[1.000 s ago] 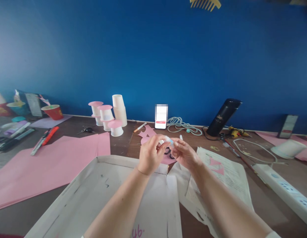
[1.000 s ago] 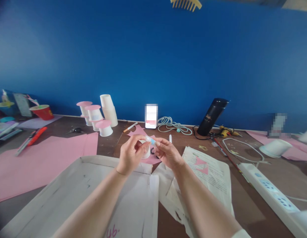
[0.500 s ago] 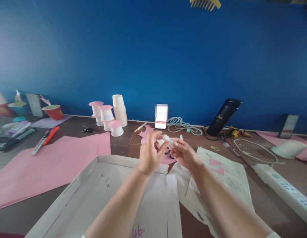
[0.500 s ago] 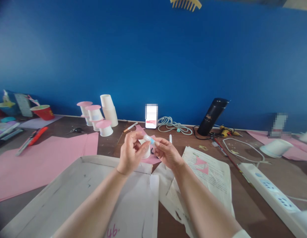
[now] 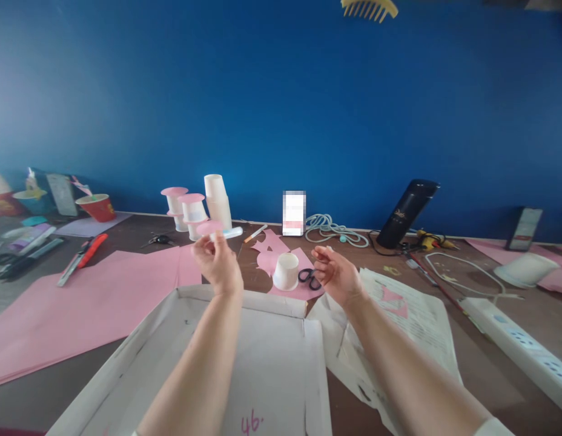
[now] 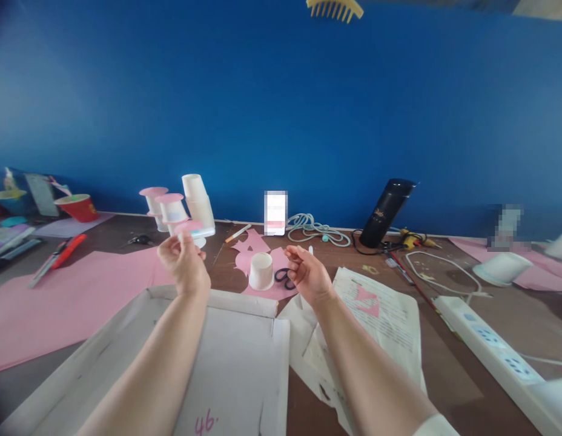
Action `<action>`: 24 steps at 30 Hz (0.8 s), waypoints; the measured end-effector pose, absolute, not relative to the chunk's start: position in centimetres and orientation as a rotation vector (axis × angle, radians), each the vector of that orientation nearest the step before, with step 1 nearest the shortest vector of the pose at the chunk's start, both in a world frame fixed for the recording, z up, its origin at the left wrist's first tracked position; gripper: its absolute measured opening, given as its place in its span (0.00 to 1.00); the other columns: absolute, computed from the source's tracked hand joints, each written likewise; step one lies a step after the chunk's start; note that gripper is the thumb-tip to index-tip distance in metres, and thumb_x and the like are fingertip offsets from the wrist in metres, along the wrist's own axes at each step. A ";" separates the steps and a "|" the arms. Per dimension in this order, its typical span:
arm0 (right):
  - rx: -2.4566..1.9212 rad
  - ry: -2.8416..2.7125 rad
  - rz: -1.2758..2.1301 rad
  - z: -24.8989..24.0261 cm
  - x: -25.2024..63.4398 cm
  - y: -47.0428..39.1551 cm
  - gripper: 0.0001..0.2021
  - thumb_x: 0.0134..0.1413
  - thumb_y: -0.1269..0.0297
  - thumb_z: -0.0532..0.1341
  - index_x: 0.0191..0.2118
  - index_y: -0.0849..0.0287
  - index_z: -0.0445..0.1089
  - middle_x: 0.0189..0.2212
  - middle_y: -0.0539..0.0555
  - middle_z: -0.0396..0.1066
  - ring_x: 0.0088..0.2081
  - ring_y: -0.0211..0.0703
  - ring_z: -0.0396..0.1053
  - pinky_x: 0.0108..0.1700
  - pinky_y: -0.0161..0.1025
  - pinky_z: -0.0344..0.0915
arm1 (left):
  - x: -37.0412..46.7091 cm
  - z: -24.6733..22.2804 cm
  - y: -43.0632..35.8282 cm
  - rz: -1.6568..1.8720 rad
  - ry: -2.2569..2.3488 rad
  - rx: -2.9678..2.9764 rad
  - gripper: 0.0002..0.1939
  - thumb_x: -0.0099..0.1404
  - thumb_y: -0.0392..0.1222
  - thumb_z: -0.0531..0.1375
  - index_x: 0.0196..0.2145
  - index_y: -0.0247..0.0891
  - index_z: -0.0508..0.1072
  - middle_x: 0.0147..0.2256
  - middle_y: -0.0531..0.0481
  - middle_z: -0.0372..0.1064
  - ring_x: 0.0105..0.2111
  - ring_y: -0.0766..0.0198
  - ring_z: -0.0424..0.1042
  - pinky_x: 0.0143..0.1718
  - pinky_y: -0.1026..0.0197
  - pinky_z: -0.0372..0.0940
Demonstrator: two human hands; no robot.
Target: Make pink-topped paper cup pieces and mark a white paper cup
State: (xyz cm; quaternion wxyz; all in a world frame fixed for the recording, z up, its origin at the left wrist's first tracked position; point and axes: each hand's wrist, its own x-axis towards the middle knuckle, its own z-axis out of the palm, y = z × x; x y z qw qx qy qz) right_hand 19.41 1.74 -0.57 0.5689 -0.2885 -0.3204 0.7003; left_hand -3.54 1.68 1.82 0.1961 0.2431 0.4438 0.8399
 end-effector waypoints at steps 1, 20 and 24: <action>-0.662 -0.719 1.652 -0.7 19.5 1.9 0.07 0.50 0.60 0.64 0.34 0.56 0.74 0.31 0.49 0.72 0.21 0.28 0.57 0.19 0.28 0.58 | -4.3 1.7 2.1 2.361 1.218 0.502 0.12 0.63 0.47 0.58 0.33 0.39 0.59 0.24 0.60 0.55 0.18 0.75 0.55 0.18 0.71 0.54; -0.771 -0.729 1.504 -1.4 19.9 2.3 0.10 0.43 0.62 0.68 0.36 0.56 0.74 0.33 0.49 0.72 0.21 0.27 0.58 0.18 0.27 0.56 | -4.5 1.2 2.1 1.859 0.915 0.593 0.14 0.58 0.48 0.63 0.37 0.35 0.70 0.26 0.53 0.66 0.21 0.74 0.63 0.19 0.72 0.56; -0.858 -0.900 1.428 -1.1 19.2 1.7 0.15 0.44 0.61 0.67 0.41 0.54 0.73 0.41 0.49 0.72 0.24 0.28 0.61 0.20 0.28 0.59 | -2.1 0.6 1.4 1.317 1.031 1.350 0.35 0.52 0.50 0.67 0.56 0.38 0.64 0.53 0.38 0.65 0.53 0.55 0.65 0.45 0.60 0.64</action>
